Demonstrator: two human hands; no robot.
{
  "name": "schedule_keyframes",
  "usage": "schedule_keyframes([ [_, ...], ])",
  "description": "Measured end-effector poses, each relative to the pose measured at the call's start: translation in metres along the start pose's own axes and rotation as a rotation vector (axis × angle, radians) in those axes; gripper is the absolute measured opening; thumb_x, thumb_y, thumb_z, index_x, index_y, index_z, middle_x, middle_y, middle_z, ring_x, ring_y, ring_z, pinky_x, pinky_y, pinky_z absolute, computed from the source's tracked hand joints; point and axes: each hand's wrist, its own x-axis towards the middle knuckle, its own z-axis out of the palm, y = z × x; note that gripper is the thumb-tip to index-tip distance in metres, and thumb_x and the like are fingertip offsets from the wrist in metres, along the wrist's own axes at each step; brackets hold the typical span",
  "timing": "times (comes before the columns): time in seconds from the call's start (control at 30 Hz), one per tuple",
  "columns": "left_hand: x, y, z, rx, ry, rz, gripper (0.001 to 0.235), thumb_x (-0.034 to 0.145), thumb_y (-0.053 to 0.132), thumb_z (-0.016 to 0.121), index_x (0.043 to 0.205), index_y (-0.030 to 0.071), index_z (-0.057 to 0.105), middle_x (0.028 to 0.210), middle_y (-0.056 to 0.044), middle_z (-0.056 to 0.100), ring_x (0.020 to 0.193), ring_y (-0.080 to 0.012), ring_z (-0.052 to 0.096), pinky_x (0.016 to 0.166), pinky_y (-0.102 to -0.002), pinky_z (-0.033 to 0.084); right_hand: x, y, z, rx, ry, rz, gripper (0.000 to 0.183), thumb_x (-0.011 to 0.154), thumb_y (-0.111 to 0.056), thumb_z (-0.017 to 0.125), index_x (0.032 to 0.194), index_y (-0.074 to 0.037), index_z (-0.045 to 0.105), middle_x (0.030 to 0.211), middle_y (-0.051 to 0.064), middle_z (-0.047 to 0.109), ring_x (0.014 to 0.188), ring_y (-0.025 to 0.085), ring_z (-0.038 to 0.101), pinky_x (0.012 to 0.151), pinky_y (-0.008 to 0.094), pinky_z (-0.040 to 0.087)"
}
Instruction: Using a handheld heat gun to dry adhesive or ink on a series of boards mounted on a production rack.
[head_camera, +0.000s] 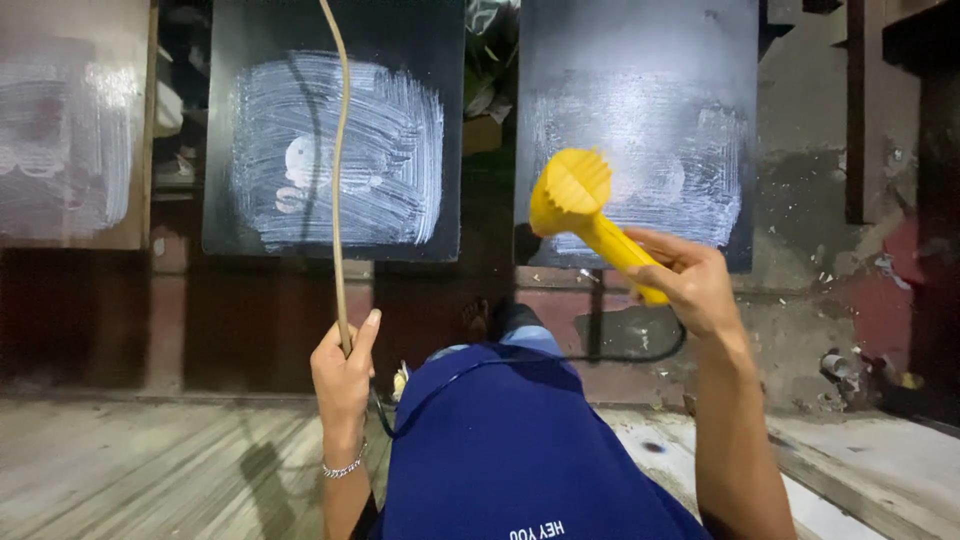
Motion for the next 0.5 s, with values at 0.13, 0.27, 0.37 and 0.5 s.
schedule_keyframes([
  [0.13,0.003,-0.010,0.000,-0.022,0.016,0.035,0.049,0.094,0.034,0.077,0.061,0.012,0.048,0.044,-0.006,0.046,0.048,-0.0175,0.044,0.057,-0.030,0.040,0.010,0.019,0.008,0.005,0.000,-0.070,0.056,0.078,0.003,0.077,0.133,-0.001,0.067,0.104,0.027,0.070,0.072,0.026,0.066,0.055,0.039,0.057],
  [0.27,-0.005,0.014,-0.004,-0.062,-0.046,-0.031,0.057,0.096,0.033,0.073,0.061,0.017,0.031,0.050,0.004,0.034,0.047,-0.0081,0.032,0.048,-0.027,0.031,-0.011,-0.014,-0.005,-0.149,0.041,0.065,0.056,0.078,-0.006,0.070,0.133,0.000,0.067,0.109,0.016,0.073,0.065,0.017,0.060,0.051,0.027,0.047],
  [0.37,-0.006,0.013,-0.006,-0.100,-0.046,-0.051,0.055,0.095,0.033,0.074,0.062,0.017,0.034,0.051,0.004,0.036,0.047,-0.0072,0.033,0.046,-0.025,0.030,-0.008,-0.008,-0.008,-0.167,-0.013,0.074,0.057,0.080,-0.009,0.071,0.136,-0.002,0.065,0.108,0.023,0.074,0.063,0.025,0.066,0.058,0.034,0.057],
  [0.5,-0.006,0.016,-0.005,-0.034,-0.046,-0.065,0.055,0.094,0.036,0.075,0.062,0.017,0.034,0.050,0.004,0.037,0.046,-0.0079,0.034,0.047,-0.027,0.031,-0.008,-0.011,0.011,-0.183,0.091,0.009,0.056,0.081,-0.012,0.070,0.137,-0.003,0.063,0.126,0.019,0.069,0.094,0.020,0.070,0.068,0.032,0.060],
])
